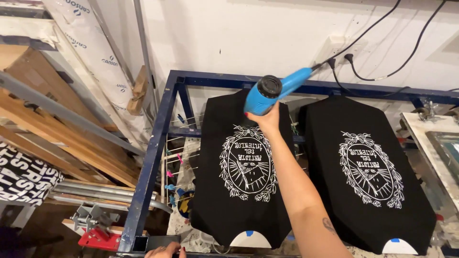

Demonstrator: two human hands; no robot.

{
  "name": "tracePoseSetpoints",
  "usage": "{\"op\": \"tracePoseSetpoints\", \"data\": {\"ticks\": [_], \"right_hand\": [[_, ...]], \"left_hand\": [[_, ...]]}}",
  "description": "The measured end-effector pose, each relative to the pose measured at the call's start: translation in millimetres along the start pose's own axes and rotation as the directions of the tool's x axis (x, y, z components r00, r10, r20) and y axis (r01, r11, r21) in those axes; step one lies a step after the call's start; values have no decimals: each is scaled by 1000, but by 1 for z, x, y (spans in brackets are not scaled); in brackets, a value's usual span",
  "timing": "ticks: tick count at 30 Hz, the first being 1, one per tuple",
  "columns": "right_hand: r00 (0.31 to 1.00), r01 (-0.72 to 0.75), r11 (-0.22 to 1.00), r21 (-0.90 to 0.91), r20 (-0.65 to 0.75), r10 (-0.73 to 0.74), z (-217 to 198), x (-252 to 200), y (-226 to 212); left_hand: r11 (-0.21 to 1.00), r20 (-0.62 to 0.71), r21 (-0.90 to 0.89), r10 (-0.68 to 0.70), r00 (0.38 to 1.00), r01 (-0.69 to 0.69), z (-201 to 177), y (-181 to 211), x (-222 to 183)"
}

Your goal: Drying ink on t-shirts with a heat gun and applying ink using a screen printing frame and squeegee.

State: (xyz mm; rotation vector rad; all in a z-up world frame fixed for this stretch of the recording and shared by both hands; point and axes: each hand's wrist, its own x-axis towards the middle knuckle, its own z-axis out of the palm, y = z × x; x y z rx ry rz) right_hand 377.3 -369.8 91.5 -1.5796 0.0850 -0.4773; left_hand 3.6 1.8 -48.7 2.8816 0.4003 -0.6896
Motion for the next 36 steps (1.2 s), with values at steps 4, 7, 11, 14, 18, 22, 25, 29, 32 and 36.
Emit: {"op": "tracePoseSetpoints", "data": {"ticks": [4,7,11,14,18,22,25,29,32,36], "right_hand": [[978,74,991,-109,201,-51,-34,-3,-19],[978,24,989,-149,206,7,-48,-10,-20],[987,128,975,-181,124,-106,-68,-9,-17],[982,72,970,-232,188,-28,-80,-14,-24],[988,154,979,-135,23,-152,-86,-28,-18],[975,61,979,-196,221,-16,-105,-42,-30],[975,80,988,-130,217,-50,-111,-51,-30],[980,145,967,-212,168,-110,-127,-59,-32],[983,62,973,-222,184,-21,-135,-69,-34],[981,195,952,-238,52,-188,-143,-85,-35]], "left_hand": [[998,-17,15,61,998,-61,22,-11,17],[994,-38,56,98,994,-96,45,-19,32],[994,104,77,71,992,-79,35,-18,33],[987,144,109,105,984,-121,33,-22,41],[995,99,90,25,995,-34,-4,-2,9],[997,60,77,9,998,-14,4,-7,15],[994,142,83,56,988,-68,-11,-5,11],[991,156,100,67,985,-84,0,-10,19],[983,206,131,103,973,-131,11,-16,35],[994,204,96,29,979,-49,-34,3,0]]}}
